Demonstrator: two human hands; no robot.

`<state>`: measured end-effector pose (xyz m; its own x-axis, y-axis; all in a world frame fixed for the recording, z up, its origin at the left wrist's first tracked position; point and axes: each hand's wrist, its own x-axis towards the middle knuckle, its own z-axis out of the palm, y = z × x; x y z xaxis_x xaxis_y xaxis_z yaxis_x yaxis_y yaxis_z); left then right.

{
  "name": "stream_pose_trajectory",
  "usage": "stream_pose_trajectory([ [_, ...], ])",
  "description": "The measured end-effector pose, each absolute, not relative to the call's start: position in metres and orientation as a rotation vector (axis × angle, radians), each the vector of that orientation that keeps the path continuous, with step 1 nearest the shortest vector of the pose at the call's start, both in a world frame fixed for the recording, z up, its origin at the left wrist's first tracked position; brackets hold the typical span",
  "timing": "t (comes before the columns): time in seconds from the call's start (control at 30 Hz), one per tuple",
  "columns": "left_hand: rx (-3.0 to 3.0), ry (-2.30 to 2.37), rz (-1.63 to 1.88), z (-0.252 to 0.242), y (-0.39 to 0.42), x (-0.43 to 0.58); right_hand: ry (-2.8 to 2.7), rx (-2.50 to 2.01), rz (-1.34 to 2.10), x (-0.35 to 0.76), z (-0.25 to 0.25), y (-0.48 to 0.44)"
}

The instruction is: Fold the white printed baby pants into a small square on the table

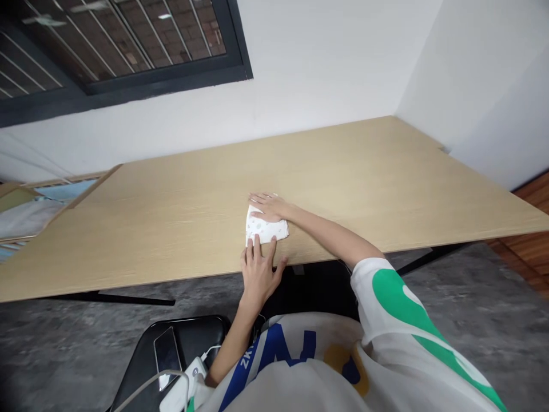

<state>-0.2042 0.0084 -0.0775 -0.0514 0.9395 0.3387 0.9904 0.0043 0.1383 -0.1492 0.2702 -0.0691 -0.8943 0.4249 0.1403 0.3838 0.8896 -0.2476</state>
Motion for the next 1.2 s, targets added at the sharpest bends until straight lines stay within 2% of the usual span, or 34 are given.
stream_pose_trajectory([
  [0.3, -2.045, -2.112, -0.512, -0.076, 0.008, -0.202, -2.726, -0.816, 0.285, -0.136, -0.054, 0.292],
  [0.47, -2.043, -2.13, -0.531, -0.076, 0.011, -0.208, -2.631, -0.742, 0.326, -0.1, -0.039, 0.247],
  [0.6, -2.04, -2.098, -0.601, -0.076, 0.013, -0.216, -2.763, -0.567, 0.426, -0.066, -0.048, 0.205],
  [0.73, -2.081, -2.063, -0.678, -0.072, 0.016, -0.233, -2.792, -0.639, 0.508, -0.043, -0.057, 0.188],
  [1.07, -2.301, -1.923, -0.721, -0.054, 0.042, -0.285, -2.697, -0.501, 0.206, -0.051, -0.056, 0.16],
  [1.2, -2.318, -1.964, -0.747, -0.054, 0.046, -0.284, -2.685, -0.522, 0.226, -0.048, -0.058, 0.154],
])
